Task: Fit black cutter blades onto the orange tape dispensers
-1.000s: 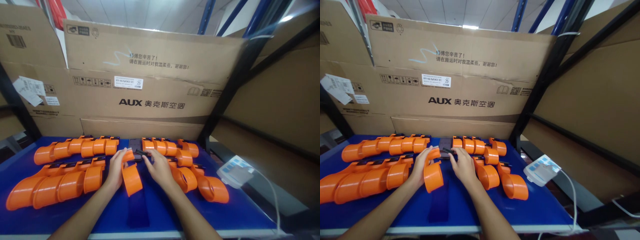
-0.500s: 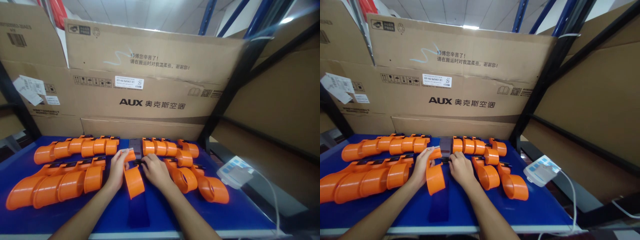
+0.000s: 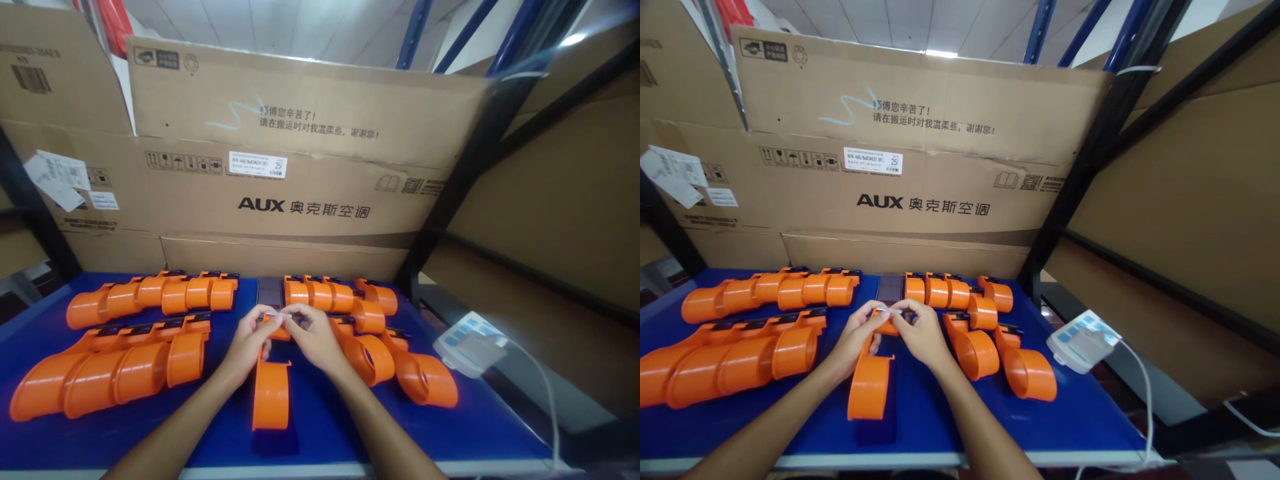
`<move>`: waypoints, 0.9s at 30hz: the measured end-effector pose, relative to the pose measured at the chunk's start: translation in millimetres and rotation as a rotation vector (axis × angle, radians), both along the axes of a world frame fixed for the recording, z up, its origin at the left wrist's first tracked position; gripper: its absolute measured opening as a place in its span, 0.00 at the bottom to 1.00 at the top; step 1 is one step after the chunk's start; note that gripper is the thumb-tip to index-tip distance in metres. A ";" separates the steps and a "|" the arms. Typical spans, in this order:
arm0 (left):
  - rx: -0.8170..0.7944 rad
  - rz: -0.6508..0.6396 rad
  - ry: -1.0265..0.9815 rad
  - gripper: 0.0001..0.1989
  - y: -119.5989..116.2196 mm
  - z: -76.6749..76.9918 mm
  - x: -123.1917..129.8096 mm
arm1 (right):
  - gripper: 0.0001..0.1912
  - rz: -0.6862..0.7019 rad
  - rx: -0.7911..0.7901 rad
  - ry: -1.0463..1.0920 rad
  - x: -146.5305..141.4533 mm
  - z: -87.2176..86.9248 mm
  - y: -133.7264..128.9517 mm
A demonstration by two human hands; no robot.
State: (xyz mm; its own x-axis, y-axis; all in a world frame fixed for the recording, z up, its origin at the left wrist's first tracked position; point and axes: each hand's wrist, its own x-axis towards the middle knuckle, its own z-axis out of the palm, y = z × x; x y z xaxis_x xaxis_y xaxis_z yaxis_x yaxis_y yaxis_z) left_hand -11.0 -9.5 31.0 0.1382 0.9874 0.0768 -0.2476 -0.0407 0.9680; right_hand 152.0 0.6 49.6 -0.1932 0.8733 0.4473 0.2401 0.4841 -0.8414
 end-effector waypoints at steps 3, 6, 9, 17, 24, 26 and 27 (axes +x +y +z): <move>-0.007 0.015 -0.012 0.22 0.3 -0.8 -0.5 | 0.14 0.009 -0.020 0.029 0.2 2.9 -1.3; 0.006 0.021 -0.007 0.21 0.2 -1.4 -1.1 | 0.13 0.038 -0.036 0.052 0.9 4.0 -1.2; 0.021 0.029 -0.004 0.21 0.1 -1.4 -0.7 | 0.12 0.035 -0.038 0.058 1.4 4.0 -0.7; 0.008 0.068 -0.019 0.21 2.5 -1.1 -0.7 | 0.12 -0.048 -0.018 0.044 3.4 6.4 -0.6; -0.050 0.137 -0.050 0.22 3.4 2.4 -5.0 | 0.12 -0.117 0.021 0.063 3.7 3.7 1.7; -0.075 0.163 -0.077 0.22 3.2 5.4 -6.2 | 0.13 -0.135 0.027 0.077 3.8 1.8 2.8; -0.086 0.172 -0.091 0.22 3.0 6.8 -6.4 | 0.13 -0.145 0.030 0.082 3.8 0.8 3.2</move>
State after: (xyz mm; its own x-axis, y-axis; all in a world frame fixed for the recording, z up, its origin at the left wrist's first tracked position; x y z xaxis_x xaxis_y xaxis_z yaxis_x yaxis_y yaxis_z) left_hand -17.4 -6.5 37.9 -0.0370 0.9993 -0.0042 -0.3310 -0.0083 0.9436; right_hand 155.8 3.8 50.4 -0.0285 0.8752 0.4828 0.2404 0.4749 -0.8466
